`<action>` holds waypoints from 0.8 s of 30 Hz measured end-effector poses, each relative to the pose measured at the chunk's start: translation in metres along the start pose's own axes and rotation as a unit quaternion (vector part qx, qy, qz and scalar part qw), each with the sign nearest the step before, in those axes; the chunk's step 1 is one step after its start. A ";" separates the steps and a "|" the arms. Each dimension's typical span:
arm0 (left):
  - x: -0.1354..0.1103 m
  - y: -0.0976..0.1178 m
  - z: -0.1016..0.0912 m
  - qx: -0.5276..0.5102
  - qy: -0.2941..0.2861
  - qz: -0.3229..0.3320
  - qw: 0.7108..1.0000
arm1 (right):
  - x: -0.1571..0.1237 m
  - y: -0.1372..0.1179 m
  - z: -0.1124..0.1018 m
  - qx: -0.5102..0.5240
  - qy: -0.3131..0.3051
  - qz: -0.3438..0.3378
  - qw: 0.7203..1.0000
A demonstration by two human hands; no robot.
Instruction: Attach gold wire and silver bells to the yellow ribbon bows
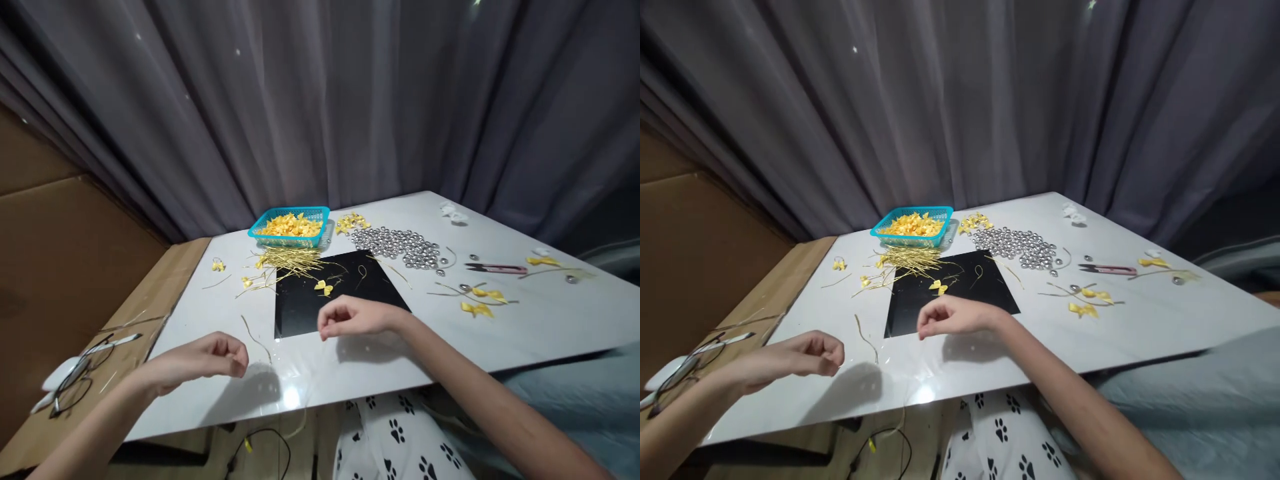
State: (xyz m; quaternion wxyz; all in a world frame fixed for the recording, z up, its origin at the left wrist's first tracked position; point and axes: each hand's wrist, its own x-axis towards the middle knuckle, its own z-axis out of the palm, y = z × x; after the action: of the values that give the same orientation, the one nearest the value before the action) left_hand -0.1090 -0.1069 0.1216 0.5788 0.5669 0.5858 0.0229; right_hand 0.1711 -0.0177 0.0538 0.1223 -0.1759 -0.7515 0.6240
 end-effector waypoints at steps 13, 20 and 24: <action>0.024 -0.001 -0.031 0.245 0.143 0.057 0.957 | -0.095 -0.007 -0.070 -0.153 0.196 0.276 0.929; 0.033 0.008 -0.024 0.537 0.275 0.132 0.787 | -0.128 -0.001 -0.095 -0.214 0.311 0.381 0.844; 0.042 0.018 -0.011 0.666 0.327 0.223 0.633 | -0.113 -0.014 -0.087 -0.283 0.431 0.341 0.786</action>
State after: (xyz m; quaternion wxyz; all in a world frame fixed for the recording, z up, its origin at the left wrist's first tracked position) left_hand -0.0923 -0.0642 0.1098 -0.2081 0.8668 0.4491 -0.0610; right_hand 0.3068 0.0108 0.0880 0.1576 -0.6977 -0.6549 0.2439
